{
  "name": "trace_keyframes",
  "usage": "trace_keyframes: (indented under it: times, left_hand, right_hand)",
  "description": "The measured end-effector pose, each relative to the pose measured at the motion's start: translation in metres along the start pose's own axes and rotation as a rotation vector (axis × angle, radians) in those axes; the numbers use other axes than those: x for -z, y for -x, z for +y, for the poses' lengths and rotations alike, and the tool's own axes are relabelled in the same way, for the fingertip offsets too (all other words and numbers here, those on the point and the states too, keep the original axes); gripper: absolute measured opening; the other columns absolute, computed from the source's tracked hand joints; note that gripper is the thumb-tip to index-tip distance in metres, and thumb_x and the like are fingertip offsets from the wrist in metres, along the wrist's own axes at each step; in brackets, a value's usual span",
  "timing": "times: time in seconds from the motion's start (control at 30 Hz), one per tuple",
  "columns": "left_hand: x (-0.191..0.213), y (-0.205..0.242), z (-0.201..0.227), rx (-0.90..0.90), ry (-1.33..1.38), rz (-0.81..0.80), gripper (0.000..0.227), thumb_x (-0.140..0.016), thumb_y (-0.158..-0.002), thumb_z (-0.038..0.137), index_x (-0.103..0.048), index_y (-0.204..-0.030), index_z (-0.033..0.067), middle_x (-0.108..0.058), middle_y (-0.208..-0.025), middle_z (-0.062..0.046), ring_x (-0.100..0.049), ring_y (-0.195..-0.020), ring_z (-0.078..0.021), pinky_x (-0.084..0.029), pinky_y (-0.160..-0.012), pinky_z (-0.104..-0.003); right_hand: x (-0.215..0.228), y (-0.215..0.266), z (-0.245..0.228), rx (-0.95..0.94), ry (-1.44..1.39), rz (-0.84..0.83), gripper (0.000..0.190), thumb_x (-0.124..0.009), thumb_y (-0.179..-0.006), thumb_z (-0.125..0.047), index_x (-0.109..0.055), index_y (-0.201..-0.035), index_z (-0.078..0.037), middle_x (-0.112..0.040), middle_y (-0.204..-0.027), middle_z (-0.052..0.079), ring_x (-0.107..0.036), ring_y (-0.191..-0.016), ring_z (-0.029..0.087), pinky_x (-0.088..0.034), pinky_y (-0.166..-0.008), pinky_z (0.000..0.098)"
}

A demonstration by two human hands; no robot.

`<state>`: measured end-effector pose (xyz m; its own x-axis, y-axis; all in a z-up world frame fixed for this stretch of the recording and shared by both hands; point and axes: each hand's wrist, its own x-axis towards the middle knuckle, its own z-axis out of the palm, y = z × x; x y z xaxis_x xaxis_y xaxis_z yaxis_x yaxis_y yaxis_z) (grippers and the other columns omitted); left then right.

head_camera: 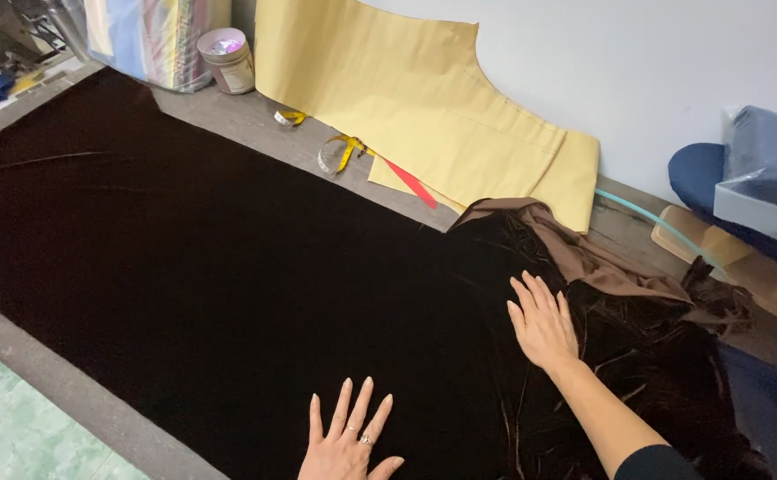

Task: The person unfolds a large piece of dark brown velvet fabric on a work table, smoothing it out with their hands. They then fold the fabric in half lengthwise and continue to smooth and adjust the edges to align the layers.

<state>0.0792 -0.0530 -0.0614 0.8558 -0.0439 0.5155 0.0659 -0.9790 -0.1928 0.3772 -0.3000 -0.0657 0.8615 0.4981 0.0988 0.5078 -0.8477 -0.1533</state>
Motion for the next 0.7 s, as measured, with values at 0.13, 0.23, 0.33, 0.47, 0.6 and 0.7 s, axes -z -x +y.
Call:
trace_keyframes:
  times: [0.13,0.23,0.33,0.47,0.6,0.7]
  left_hand:
    - [0.000,0.000,0.002,0.012,0.006,0.007,0.095,-0.026,-0.076,0.077,-0.010,-0.153,0.0233,-0.005,-0.164,-0.009,-0.005,-0.151,-0.0296,-0.011,-0.115,-0.058]
    - [0.000,0.001,0.000,0.012,0.005,0.005,0.096,-0.026,-0.076,0.079,-0.010,-0.153,0.0233,-0.004,-0.164,-0.009,-0.004,-0.151,-0.0298,-0.009,-0.116,-0.058]
    - [-0.001,0.002,0.000,0.001,-0.019,-0.003,0.098,-0.026,-0.076,0.081,-0.010,-0.154,0.0237,-0.005,-0.164,-0.010,-0.007,-0.150,-0.0301,-0.012,-0.114,-0.059]
    - [0.001,0.001,-0.001,0.005,0.006,-0.001,0.096,-0.028,-0.077,0.079,-0.012,-0.153,0.0233,-0.007,-0.163,-0.009,-0.006,-0.151,-0.0296,-0.010,-0.116,-0.058]
    - [0.004,0.000,-0.001,0.008,0.019,-0.001,0.094,-0.027,-0.078,0.078,-0.012,-0.153,0.0228,-0.006,-0.164,-0.010,-0.006,-0.151,-0.0298,-0.008,-0.117,-0.058]
    - [0.001,0.002,-0.001,0.004,0.015,-0.006,0.094,-0.029,-0.078,0.079,-0.014,-0.152,0.0238,-0.006,-0.164,-0.009,-0.006,-0.151,-0.0298,-0.010,-0.116,-0.058]
  right_hand:
    - [0.005,0.000,-0.003,-0.024,0.009,-0.042,0.054,-0.024,-0.099,-0.043,-0.032,-0.147,-0.020,-0.025,-0.157,0.001,-0.019,-0.145,0.019,-0.012,-0.117,0.0476]
    - [0.006,0.000,-0.005,-0.042,-0.002,-0.066,0.054,-0.024,-0.099,-0.042,-0.031,-0.147,-0.020,-0.025,-0.156,0.001,-0.019,-0.145,0.020,-0.012,-0.118,0.0477]
    - [-0.001,0.000,0.001,-0.017,-0.007,-0.018,0.054,-0.025,-0.099,-0.043,-0.033,-0.147,-0.020,-0.026,-0.156,0.001,-0.019,-0.145,0.019,-0.012,-0.117,0.0477]
    - [-0.001,-0.001,0.001,-0.028,-0.005,-0.034,0.054,-0.025,-0.099,-0.043,-0.032,-0.147,-0.020,-0.026,-0.156,0.000,-0.018,-0.146,0.018,-0.012,-0.117,0.0476]
    - [-0.003,-0.002,0.002,-0.026,-0.004,-0.039,0.054,-0.023,-0.099,-0.043,-0.031,-0.148,-0.020,-0.025,-0.157,0.001,-0.017,-0.146,0.019,-0.011,-0.118,0.0483]
    - [-0.002,-0.001,0.001,-0.029,-0.003,-0.044,0.054,-0.023,-0.099,-0.043,-0.031,-0.147,-0.020,-0.024,-0.157,0.001,-0.017,-0.146,0.019,-0.011,-0.118,0.0472]
